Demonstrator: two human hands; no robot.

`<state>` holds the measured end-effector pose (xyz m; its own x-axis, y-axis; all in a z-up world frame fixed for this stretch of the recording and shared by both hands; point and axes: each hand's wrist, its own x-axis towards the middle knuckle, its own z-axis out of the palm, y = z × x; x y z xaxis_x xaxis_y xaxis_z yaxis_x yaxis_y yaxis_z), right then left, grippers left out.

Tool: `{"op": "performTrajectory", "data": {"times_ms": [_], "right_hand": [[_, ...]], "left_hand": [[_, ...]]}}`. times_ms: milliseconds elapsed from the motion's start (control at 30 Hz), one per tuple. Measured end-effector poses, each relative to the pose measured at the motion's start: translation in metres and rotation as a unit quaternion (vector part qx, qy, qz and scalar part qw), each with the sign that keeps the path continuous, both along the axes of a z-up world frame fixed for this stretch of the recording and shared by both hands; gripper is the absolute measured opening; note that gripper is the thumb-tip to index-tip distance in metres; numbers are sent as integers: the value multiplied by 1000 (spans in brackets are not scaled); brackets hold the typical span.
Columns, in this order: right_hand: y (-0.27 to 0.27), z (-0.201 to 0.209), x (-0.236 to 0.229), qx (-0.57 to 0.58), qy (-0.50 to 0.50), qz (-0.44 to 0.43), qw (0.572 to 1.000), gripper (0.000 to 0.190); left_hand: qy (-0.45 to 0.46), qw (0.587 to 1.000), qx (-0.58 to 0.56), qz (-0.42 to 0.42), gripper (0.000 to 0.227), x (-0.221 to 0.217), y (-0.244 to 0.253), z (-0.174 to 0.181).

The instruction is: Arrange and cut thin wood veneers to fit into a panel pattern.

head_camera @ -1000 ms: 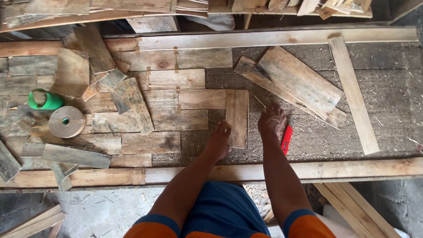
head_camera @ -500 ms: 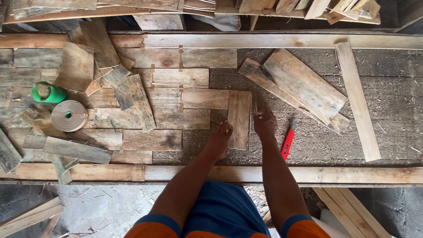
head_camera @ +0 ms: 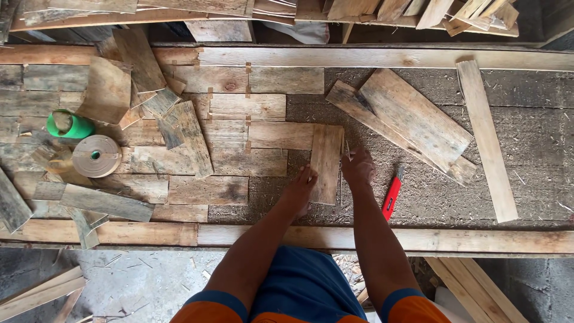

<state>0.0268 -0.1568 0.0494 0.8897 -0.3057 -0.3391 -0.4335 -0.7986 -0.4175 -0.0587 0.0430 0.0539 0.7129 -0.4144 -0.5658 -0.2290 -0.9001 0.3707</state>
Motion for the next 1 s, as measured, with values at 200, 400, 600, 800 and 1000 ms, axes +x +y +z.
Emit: {"op": "performTrajectory", "data": {"times_ms": [200,400,600,800,1000], "right_hand": [[-2,-22,3,-14,-1,0,1000,27],[5,-9,14,-16,71,1,997,31],[0,-25,22,-45,84,13,995,31],[-33,3,-5,9,51,-16,999,28],[-155,-40,-125,-64,-212,-66,973,22]], "left_hand": [[9,1000,-10,1,114,2,-1,1],[-39,999,-22,-7,115,-3,1,-24],[-23,1000,-16,-9,116,0,1,-7],[-30,999,-16,-5,113,-2,0,-30],[29,1000,-4,5,101,3,2,14]]}}
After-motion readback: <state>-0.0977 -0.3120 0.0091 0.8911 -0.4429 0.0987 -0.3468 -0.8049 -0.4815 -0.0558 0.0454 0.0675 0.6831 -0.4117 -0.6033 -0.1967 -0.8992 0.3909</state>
